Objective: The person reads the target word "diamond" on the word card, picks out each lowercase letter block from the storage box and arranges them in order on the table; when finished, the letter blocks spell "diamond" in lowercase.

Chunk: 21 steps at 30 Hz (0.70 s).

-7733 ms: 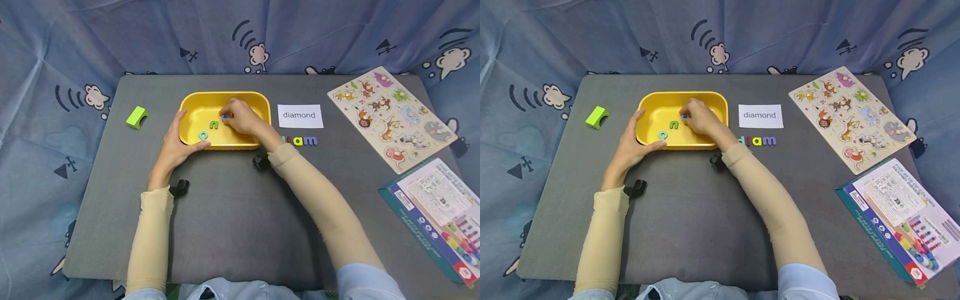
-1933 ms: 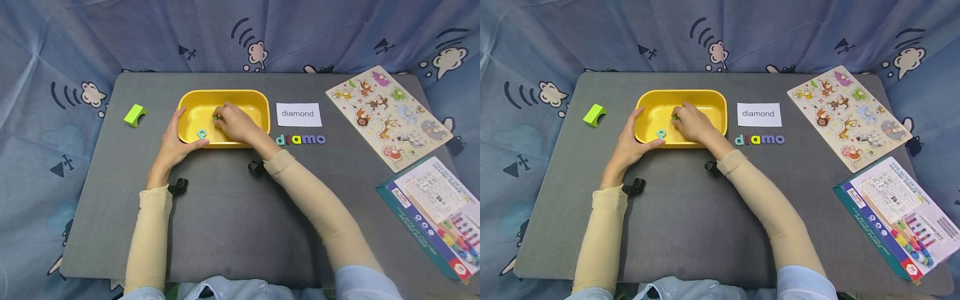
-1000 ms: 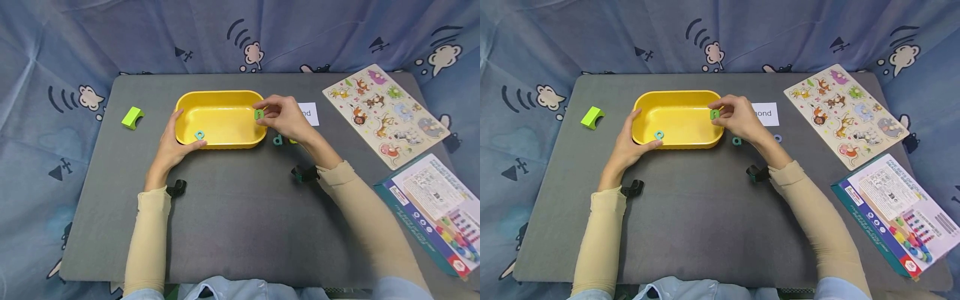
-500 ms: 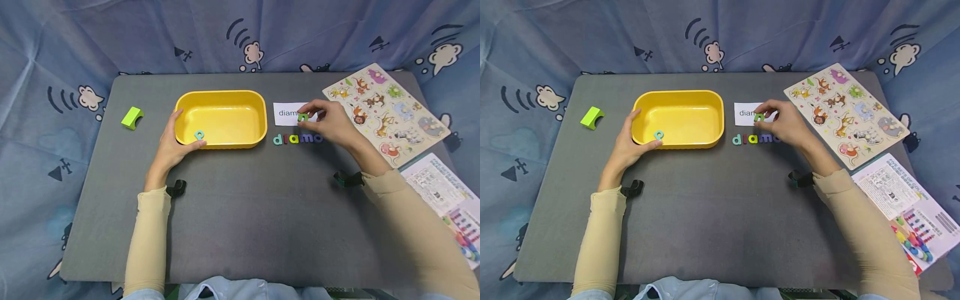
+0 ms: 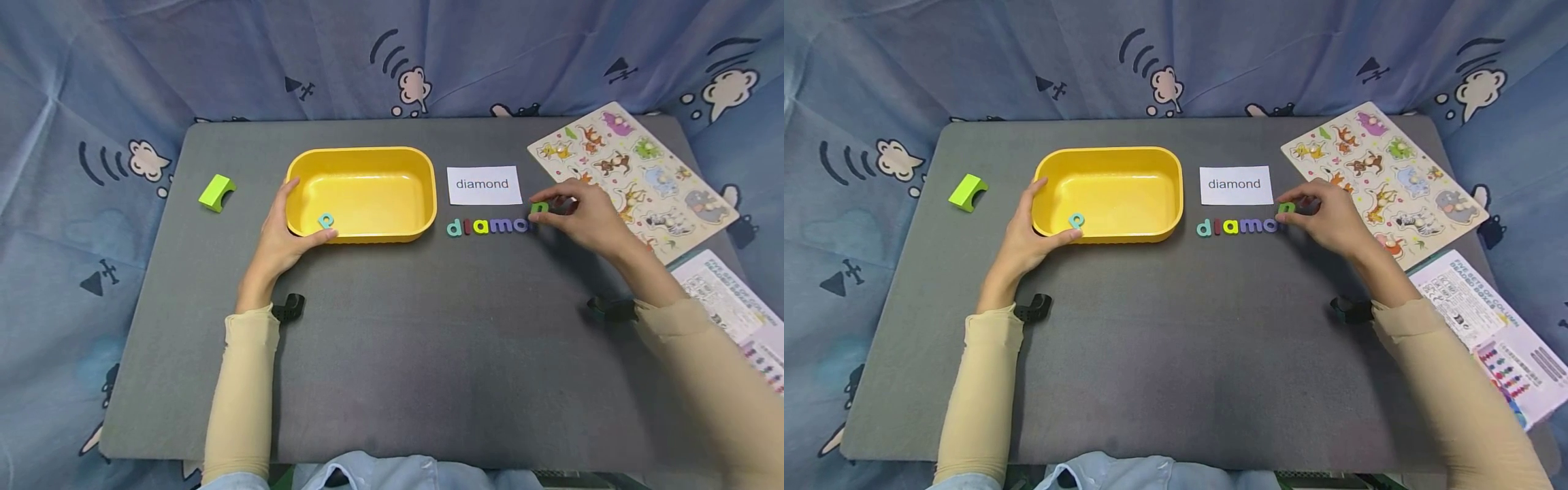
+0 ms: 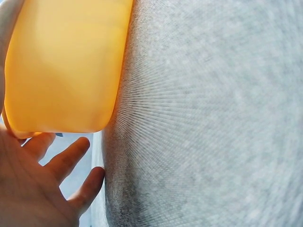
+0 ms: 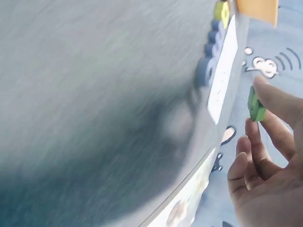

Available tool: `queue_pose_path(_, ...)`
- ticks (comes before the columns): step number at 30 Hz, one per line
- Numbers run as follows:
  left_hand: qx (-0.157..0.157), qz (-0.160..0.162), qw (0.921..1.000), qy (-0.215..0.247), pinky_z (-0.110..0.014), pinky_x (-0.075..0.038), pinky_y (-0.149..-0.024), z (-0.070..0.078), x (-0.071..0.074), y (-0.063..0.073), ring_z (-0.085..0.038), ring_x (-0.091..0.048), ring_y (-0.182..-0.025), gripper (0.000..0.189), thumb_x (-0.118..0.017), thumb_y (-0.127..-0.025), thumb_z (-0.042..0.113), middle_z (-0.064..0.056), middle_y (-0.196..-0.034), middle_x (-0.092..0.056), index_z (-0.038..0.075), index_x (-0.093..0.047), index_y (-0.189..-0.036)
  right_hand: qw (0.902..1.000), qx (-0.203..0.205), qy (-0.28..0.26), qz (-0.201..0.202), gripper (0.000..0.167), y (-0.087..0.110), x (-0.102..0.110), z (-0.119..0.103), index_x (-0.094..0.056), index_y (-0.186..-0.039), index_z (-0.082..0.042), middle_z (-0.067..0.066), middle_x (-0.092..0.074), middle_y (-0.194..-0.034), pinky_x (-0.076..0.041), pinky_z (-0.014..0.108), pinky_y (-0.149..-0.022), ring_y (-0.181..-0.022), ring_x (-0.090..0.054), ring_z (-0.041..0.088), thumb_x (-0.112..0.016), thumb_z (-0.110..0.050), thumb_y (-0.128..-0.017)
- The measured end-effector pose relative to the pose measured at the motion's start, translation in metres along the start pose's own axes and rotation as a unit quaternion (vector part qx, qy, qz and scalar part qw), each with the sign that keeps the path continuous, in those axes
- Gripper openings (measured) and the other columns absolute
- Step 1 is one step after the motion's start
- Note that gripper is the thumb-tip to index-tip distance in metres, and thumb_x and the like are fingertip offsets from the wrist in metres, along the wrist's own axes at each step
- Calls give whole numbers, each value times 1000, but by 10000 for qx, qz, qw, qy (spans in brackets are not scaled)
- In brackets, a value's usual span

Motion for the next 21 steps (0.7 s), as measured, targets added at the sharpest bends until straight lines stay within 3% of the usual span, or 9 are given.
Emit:
queue_pose_path(4, -13, -2, 10000, 12, -52, -21, -132, 0, 1, 0, -25, -22, -163, 113, -93, -82, 32, 0, -179, -12, 28, -22, -170, 9995, -29, 267, -138, 25, 3, 1, 10, -79, -117, -5, 18, -72, -112, -39, 23, -77, -93, -57, 17, -83, -12, -93)
queue_pose_path(10, 7, 11, 10000, -3, -52, -22, -132, 0, 2, 0, -26, -24, -162, 114, -93, -81, 33, -1, -179, -14, 28, -22, -170, 9977, 83, 532, -422, 25, 2, -6, 18, -78, -114, 0, 24, -76, -110, -46, 47, -87, -102, -68, 37, -84, -6, -90)
queue_pose_path(21, 74, -19, 10000, 6, -52, -21, -132, 1, 1, 1, -24, -23, -163, 113, -93, -81, 34, 2, -179, -14, 30, -22, -169, 9973, 290, 491, -459, 22, 0, -13, 17, -78, -106, 2, 22, -76, -103, -41, 24, -78, -95, -68, 33, -86, -1, -86)
Point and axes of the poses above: each hand's wrist, its own y-axis away from the middle knuckle, its own x-axis out of the back of the hand, z = x × y, the point moved 3 cm from there along -y, towards the middle knuckle
